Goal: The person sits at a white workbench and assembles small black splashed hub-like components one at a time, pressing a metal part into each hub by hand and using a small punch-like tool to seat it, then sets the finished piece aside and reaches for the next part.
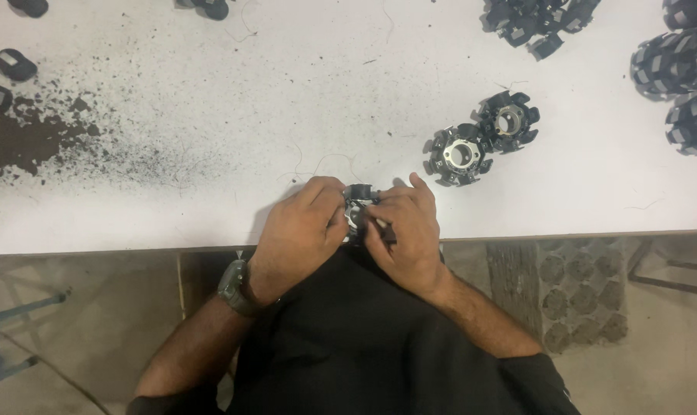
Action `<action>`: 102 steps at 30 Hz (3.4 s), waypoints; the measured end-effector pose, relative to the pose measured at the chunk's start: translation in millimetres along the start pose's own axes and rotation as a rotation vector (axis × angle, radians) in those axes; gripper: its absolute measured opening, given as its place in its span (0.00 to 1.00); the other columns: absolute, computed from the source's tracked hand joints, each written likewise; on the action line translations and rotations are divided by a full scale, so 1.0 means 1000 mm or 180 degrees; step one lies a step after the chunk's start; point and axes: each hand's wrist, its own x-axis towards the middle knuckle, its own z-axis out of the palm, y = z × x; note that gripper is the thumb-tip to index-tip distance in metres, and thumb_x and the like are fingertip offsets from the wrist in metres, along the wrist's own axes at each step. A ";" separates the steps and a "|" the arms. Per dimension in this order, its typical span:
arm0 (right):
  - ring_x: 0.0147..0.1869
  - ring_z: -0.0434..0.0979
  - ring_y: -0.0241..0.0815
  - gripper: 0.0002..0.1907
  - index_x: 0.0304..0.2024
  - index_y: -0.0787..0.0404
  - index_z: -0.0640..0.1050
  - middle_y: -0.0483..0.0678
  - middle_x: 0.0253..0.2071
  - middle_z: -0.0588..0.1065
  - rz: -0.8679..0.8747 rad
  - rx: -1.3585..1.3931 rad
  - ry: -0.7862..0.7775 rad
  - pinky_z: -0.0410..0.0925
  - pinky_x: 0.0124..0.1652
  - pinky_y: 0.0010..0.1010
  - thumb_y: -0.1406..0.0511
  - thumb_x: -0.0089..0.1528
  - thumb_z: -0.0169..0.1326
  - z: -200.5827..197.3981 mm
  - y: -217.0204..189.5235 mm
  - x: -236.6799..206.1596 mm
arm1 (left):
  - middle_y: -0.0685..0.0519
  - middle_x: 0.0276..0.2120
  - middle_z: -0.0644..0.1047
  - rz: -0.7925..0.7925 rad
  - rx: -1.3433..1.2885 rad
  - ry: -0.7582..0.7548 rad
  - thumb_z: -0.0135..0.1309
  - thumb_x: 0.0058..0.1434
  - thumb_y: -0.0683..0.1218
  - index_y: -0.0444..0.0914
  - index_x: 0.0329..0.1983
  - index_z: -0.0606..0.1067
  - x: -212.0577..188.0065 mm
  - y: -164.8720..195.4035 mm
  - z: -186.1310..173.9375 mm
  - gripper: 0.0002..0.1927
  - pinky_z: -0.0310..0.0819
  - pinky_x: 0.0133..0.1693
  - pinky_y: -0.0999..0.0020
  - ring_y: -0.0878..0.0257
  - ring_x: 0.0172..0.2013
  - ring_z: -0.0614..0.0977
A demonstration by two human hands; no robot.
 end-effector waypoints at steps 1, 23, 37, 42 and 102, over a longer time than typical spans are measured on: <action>0.53 0.77 0.52 0.16 0.43 0.63 0.76 0.51 0.40 0.75 -0.0010 0.0005 -0.0018 0.59 0.68 0.61 0.74 0.55 0.65 0.000 0.001 0.000 | 0.47 0.45 0.77 0.0010 0.0036 -0.0076 0.56 0.61 0.38 0.33 0.43 0.75 0.000 -0.001 0.000 0.08 0.78 0.37 0.60 0.53 0.38 0.81; 0.58 0.76 0.47 0.11 0.48 0.61 0.72 0.51 0.47 0.74 0.0224 -0.0036 0.1178 0.59 0.73 0.54 0.74 0.64 0.56 -0.052 0.040 -0.025 | 0.38 0.55 0.71 0.0483 0.1051 0.0463 0.65 0.51 0.65 0.31 0.56 0.72 0.006 0.034 0.007 0.41 0.72 0.49 0.47 0.44 0.53 0.73; 0.65 0.71 0.43 0.13 0.55 0.66 0.70 0.50 0.54 0.70 0.1247 0.0034 0.2542 0.61 0.74 0.47 0.73 0.69 0.55 -0.117 0.123 -0.098 | 0.38 0.58 0.66 0.0599 0.0729 -0.1051 0.70 0.52 0.58 0.38 0.69 0.66 0.140 0.091 0.084 0.45 0.74 0.44 0.51 0.49 0.46 0.74; 0.62 0.72 0.41 0.12 0.56 0.65 0.70 0.51 0.54 0.70 0.1260 0.0193 0.2729 0.65 0.71 0.42 0.72 0.70 0.54 -0.123 0.134 -0.116 | 0.36 0.59 0.65 0.0955 0.0165 -0.0397 0.71 0.50 0.58 0.41 0.67 0.66 0.141 0.087 0.091 0.45 0.77 0.46 0.54 0.45 0.53 0.74; 0.62 0.79 0.48 0.03 0.40 0.60 0.76 0.51 0.48 0.80 0.0925 0.1287 -0.0438 0.60 0.72 0.52 0.68 0.64 0.57 0.002 0.034 0.027 | 0.50 0.29 0.81 -0.0888 -0.0390 0.0988 0.53 0.67 0.60 0.38 0.30 0.82 0.158 -0.176 -0.087 0.23 0.72 0.37 0.57 0.56 0.33 0.80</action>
